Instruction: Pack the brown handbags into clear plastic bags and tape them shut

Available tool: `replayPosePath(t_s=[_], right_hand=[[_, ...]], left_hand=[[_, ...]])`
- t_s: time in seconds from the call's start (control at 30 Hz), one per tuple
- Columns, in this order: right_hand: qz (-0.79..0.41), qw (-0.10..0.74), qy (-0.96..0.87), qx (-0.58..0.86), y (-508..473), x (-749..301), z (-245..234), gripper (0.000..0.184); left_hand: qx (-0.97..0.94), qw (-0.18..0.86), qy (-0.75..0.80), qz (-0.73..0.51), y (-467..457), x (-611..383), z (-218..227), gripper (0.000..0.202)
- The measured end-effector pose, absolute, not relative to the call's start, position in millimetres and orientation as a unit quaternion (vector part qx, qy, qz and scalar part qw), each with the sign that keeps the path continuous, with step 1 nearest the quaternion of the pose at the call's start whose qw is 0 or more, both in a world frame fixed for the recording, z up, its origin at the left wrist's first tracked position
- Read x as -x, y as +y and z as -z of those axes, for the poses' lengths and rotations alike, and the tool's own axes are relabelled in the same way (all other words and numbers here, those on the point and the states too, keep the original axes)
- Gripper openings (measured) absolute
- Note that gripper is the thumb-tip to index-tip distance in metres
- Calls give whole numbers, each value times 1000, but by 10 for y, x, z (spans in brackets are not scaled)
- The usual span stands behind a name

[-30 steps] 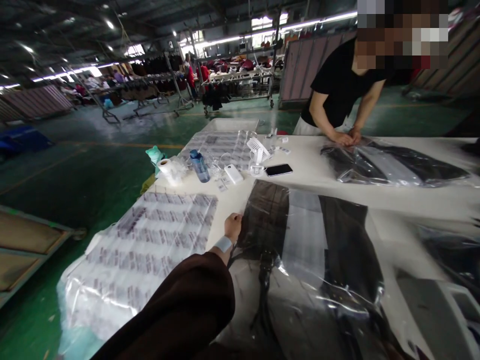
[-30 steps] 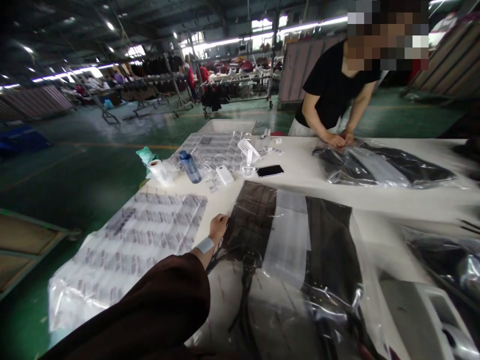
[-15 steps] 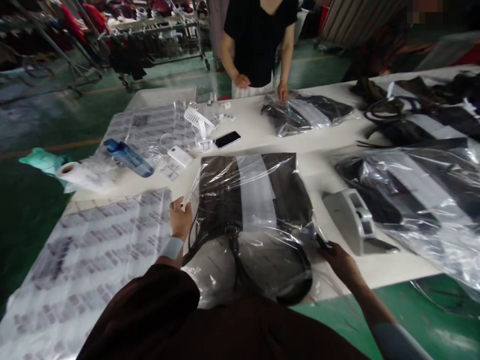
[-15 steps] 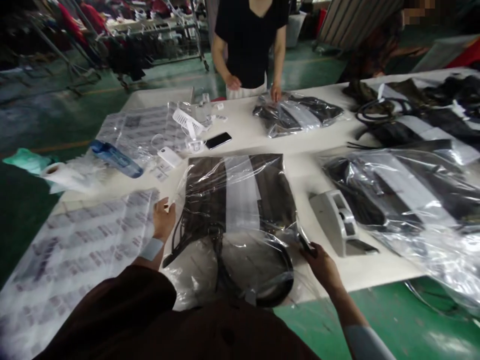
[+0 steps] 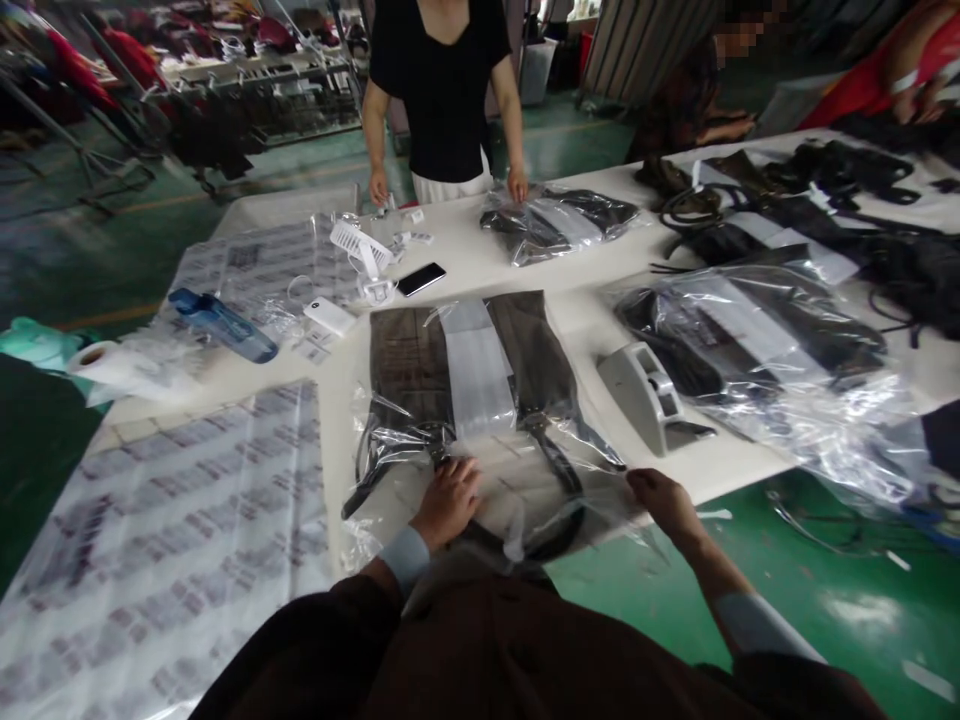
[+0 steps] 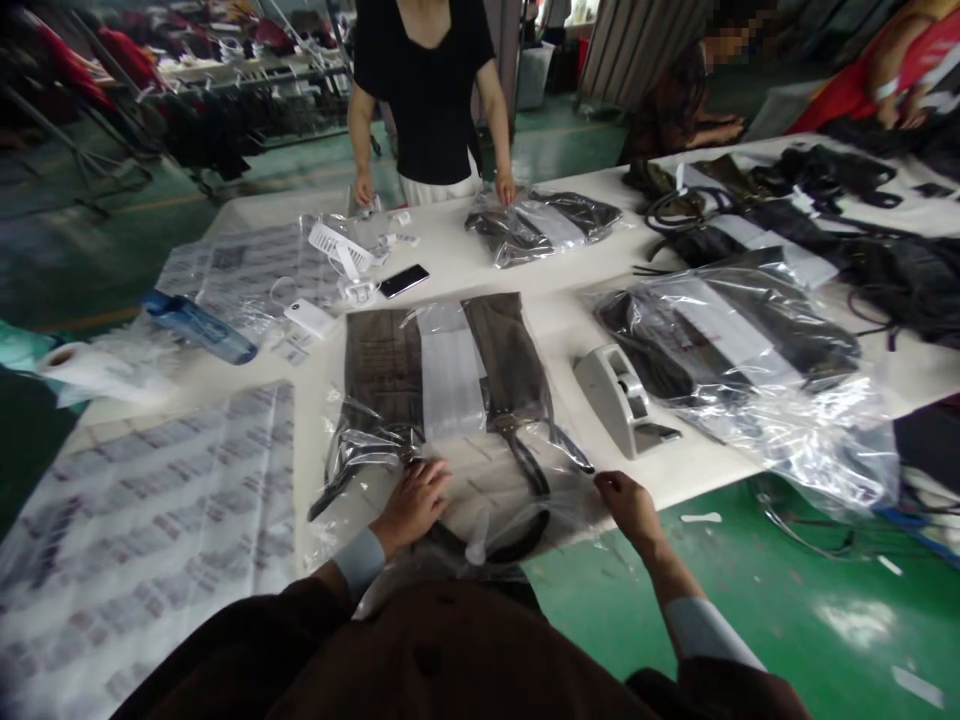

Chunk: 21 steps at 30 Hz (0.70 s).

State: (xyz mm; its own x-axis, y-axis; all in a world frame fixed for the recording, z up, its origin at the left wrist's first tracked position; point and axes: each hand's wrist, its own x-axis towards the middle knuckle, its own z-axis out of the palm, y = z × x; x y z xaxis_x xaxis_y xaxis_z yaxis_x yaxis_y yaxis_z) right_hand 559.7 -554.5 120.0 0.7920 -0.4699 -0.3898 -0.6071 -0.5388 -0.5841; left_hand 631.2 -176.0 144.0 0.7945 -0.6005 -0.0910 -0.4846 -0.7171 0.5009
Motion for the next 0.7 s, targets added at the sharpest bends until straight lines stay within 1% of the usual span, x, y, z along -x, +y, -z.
replayPosePath(t_s=[0.07,0.1,0.13,0.23,0.27,0.3,0.33,0.4,0.43,0.47,0.53,0.57,0.63,0.7], right_hand=[[-98,373,307,870,-5551,-5493,-1176,39],[-104,386,316,860,-5539,-5434,-1197,41],[-112,411,330,843,-5516,-5369,-1239,46],[-153,513,354,767,-5398,-5144,-1408,63],[-165,542,356,743,-5356,-5065,-1451,66],[-178,563,355,725,-5320,-4989,-1477,66],[-192,578,352,711,-5293,-4916,-1488,64],[-198,595,355,693,-5277,-4781,-1495,56],[-187,600,360,690,-5285,-4717,-1510,51],[-170,604,367,687,-5298,-4654,-1547,46],[-147,606,372,688,-5304,-4543,-1701,42],[-166,612,355,687,-5279,-4507,-1813,45],[-263,639,258,675,-5129,-4513,-2053,50],[-343,656,125,661,-4821,-4658,-2219,48]], left_hand=[[-915,230,-300,138,-1753,-6265,-1450,34],[-909,242,-308,145,-1771,-6230,-1483,37],[-897,257,-323,155,-1808,-6188,-1524,42],[-847,279,-405,203,-1999,-6025,-1609,66],[-832,270,-432,218,-2070,-5969,-1604,71],[-823,253,-453,231,-2132,-5916,-1583,70],[-819,233,-466,240,-2181,-5871,-1553,64],[-827,203,-464,244,-2232,-5811,-1499,36],[-836,202,-451,240,-2234,-5796,-1493,23],[-845,213,-432,232,-2226,-5792,-1510,16],[-864,260,-380,204,-2191,-5810,-1618,15],[-871,288,-352,185,-2174,-5830,-1704,16],[-883,333,-301,136,-2155,-5881,-1917,18],[-890,352,-277,80,-2162,-5918,-2140,19]])
